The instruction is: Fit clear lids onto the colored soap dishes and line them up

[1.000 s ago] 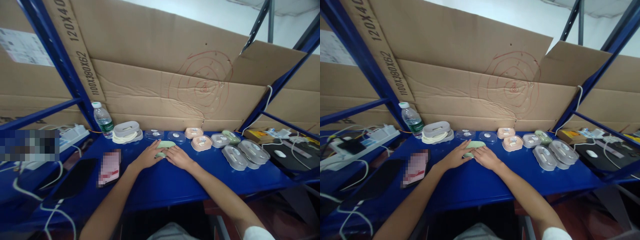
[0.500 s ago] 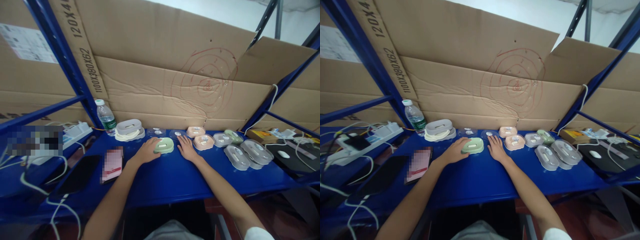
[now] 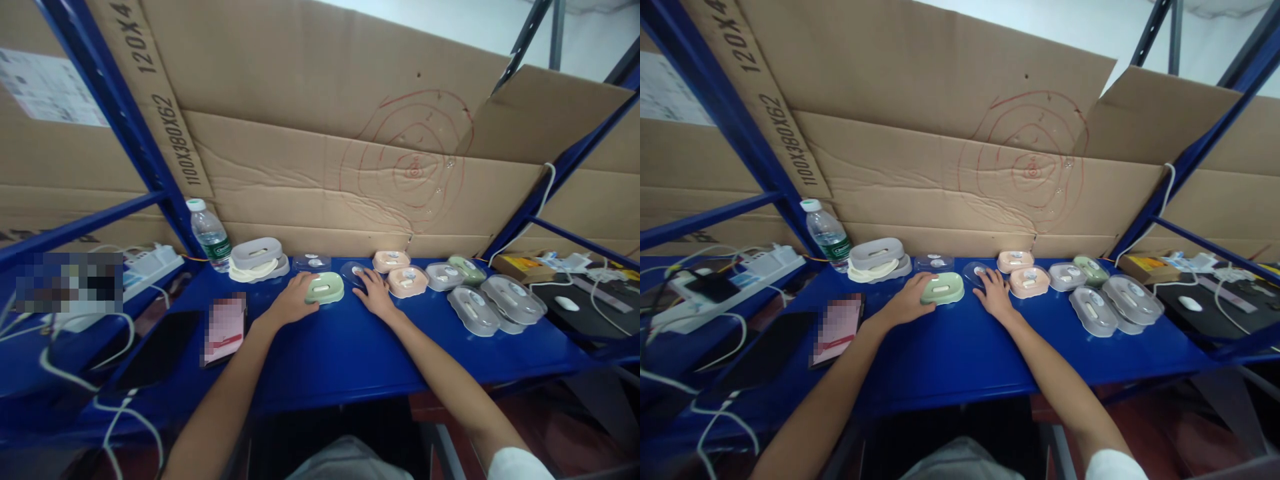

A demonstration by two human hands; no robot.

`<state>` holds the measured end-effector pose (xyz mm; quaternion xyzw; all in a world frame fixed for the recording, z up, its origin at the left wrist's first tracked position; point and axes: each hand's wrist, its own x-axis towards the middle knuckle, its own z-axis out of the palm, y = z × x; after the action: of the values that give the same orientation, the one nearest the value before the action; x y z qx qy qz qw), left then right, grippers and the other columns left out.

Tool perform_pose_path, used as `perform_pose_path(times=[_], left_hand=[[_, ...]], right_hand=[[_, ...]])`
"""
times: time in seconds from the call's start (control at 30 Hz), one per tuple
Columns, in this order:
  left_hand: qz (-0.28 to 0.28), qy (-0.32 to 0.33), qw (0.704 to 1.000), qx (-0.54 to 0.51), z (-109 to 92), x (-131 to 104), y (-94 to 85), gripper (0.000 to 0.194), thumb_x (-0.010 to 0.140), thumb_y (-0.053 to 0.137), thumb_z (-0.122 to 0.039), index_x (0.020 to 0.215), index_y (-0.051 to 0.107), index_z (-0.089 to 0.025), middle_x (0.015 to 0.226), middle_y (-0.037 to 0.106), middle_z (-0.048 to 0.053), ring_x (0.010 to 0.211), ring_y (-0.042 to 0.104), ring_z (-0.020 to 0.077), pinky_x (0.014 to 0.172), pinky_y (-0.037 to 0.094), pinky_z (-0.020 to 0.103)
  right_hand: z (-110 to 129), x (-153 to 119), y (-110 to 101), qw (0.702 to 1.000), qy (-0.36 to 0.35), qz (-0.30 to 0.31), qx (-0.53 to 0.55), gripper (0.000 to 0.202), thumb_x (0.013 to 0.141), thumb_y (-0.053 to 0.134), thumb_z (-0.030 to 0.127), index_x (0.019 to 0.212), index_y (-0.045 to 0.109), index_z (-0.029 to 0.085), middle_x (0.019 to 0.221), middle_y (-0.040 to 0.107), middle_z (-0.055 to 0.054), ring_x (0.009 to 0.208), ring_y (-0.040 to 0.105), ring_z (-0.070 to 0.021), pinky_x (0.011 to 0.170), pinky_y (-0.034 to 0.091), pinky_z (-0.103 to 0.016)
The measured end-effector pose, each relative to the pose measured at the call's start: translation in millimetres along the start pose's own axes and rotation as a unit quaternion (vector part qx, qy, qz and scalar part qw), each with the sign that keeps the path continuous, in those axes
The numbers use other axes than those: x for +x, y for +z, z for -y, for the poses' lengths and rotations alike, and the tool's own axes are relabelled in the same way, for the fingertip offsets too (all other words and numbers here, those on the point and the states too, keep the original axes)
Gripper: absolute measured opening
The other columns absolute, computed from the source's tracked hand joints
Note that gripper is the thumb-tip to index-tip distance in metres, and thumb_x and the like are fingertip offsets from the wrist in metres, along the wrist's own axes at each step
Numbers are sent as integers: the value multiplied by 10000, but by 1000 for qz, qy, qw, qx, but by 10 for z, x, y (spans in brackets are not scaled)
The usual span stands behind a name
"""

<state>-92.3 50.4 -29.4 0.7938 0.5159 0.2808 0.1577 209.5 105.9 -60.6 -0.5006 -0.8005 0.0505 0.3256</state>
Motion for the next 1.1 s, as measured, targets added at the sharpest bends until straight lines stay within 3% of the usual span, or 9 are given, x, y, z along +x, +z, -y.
perform_pose_path(times=[0.17,0.23,0.37,0.43,0.57,0.77,0.93,1.1], left_hand=[[-1,13,998,-60,25,40,7,861,765,753,-289,1550,403,-233,1573,452,132,1483,438,363,1255,346,542],[-4,17,996,-90,40,53,8,968,776,785,-329,1606,298,-225,1615,413,157,1504,426,357,1251,354,527],[5,22,990,-137,55,58,18,1134,761,849,-400,1650,166,-230,1566,481,181,1444,517,337,1195,429,499],[13,27,988,-149,49,54,25,1149,755,864,-404,1654,168,-238,1548,511,177,1414,551,330,1194,429,504],[18,32,987,-158,27,51,31,1113,761,865,-423,1649,218,-245,1603,464,186,1460,501,349,1221,385,544],[21,28,988,-153,29,49,13,1114,756,869,-452,1652,242,-237,1600,482,188,1477,486,358,1221,386,555],[4,27,991,-131,38,52,51,1087,734,880,-487,1624,316,-221,1640,439,180,1495,462,366,1233,377,556],[-52,19,993,-103,71,92,64,712,970,618,-505,1582,377,-230,1588,501,157,1451,528,278,1196,446,477]], right_hand=[[118,20,-71,998,-29,-12,48,489,1120,339,386,1555,493,224,1515,586,-160,1418,536,-285,1194,436,-547],[237,-3,-97,995,-70,4,67,480,1126,344,392,1558,491,243,1530,589,-127,1425,541,-250,1210,440,-500],[486,-99,-95,971,-209,83,81,443,1117,414,342,1542,515,269,1635,482,-87,1578,340,-249,1282,346,-540],[557,-133,-97,962,-242,106,75,457,1121,392,302,1567,479,252,1669,428,-93,1615,252,-244,1299,315,-552],[580,-136,-146,960,-249,114,51,461,1115,400,276,1565,483,228,1657,443,-107,1611,264,-245,1310,299,-544],[552,-81,-208,964,-233,101,82,488,1083,518,338,1565,495,263,1592,534,-112,1537,417,-273,1255,382,-560],[540,-54,-250,962,-233,120,79,505,1048,592,335,1540,527,244,1599,522,-127,1537,413,-288,1247,379,-541],[382,-7,-393,969,-213,107,58,542,969,680,270,1499,565,270,1529,585,-116,1458,505,-283,1191,432,-518]])
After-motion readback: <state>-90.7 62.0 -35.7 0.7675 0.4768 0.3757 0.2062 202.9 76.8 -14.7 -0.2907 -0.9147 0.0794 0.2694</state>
